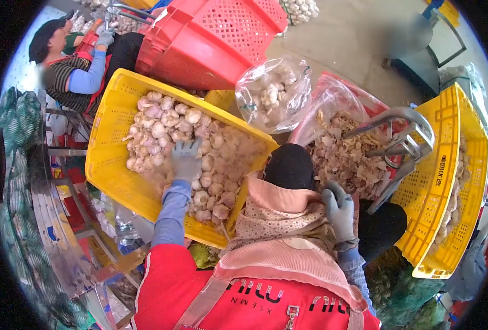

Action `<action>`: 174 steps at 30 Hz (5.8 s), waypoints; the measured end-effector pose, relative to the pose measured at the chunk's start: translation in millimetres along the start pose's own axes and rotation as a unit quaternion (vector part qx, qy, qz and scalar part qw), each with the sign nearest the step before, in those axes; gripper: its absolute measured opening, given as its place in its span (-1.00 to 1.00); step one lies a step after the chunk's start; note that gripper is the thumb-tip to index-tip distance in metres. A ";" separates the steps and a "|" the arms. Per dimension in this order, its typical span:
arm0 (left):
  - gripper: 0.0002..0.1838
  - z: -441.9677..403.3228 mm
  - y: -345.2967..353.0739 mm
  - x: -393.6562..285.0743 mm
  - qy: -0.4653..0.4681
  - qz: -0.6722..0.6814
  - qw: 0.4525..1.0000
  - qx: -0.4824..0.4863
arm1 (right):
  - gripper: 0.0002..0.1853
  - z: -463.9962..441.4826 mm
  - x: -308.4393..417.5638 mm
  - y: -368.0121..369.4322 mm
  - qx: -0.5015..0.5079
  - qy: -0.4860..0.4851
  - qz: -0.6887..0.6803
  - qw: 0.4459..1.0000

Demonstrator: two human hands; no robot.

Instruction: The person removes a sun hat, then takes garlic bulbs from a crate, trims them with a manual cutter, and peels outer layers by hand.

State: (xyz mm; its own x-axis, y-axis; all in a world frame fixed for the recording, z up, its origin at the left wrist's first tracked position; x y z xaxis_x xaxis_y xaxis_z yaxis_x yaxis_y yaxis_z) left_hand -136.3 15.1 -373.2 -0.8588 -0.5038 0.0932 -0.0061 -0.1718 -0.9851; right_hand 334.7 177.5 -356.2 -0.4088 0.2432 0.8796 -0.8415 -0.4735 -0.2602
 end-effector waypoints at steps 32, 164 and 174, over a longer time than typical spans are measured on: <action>-0.13 28.0 -121.7 -430.2 0.182 0.819 0.480 0.254 | -0.66 25.1 33.4 -146.3 -0.186 -0.093 0.224 0.952; -0.67 88.6 3.9 -399.7 -0.088 0.863 0.362 0.343 | -0.19 18.3 97.0 -64.9 0.068 -0.136 -0.049 0.987; -0.79 85.4 -145.9 -315.2 0.264 0.690 0.673 -0.029 | -0.36 -90.1 268.3 43.2 -0.061 -0.440 0.247 0.861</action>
State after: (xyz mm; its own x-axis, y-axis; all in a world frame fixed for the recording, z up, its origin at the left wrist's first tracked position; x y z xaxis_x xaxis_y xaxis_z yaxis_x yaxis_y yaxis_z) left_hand 179.0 126.7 -246.5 -0.1291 0.2232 -0.9662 0.9775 0.1928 -0.0861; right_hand 156.8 298.5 -167.3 -0.3462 -0.7240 0.5966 -0.6943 -0.2300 -0.6819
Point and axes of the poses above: each hand's wrist, its own z-axis away from the middle knuckle, its own y-axis out of the palm, x = y × z, the point moved 9 cm from there along -z, towards the middle knuckle, and after that the axes turned 5 degrees about z, right-handed, at the moved point
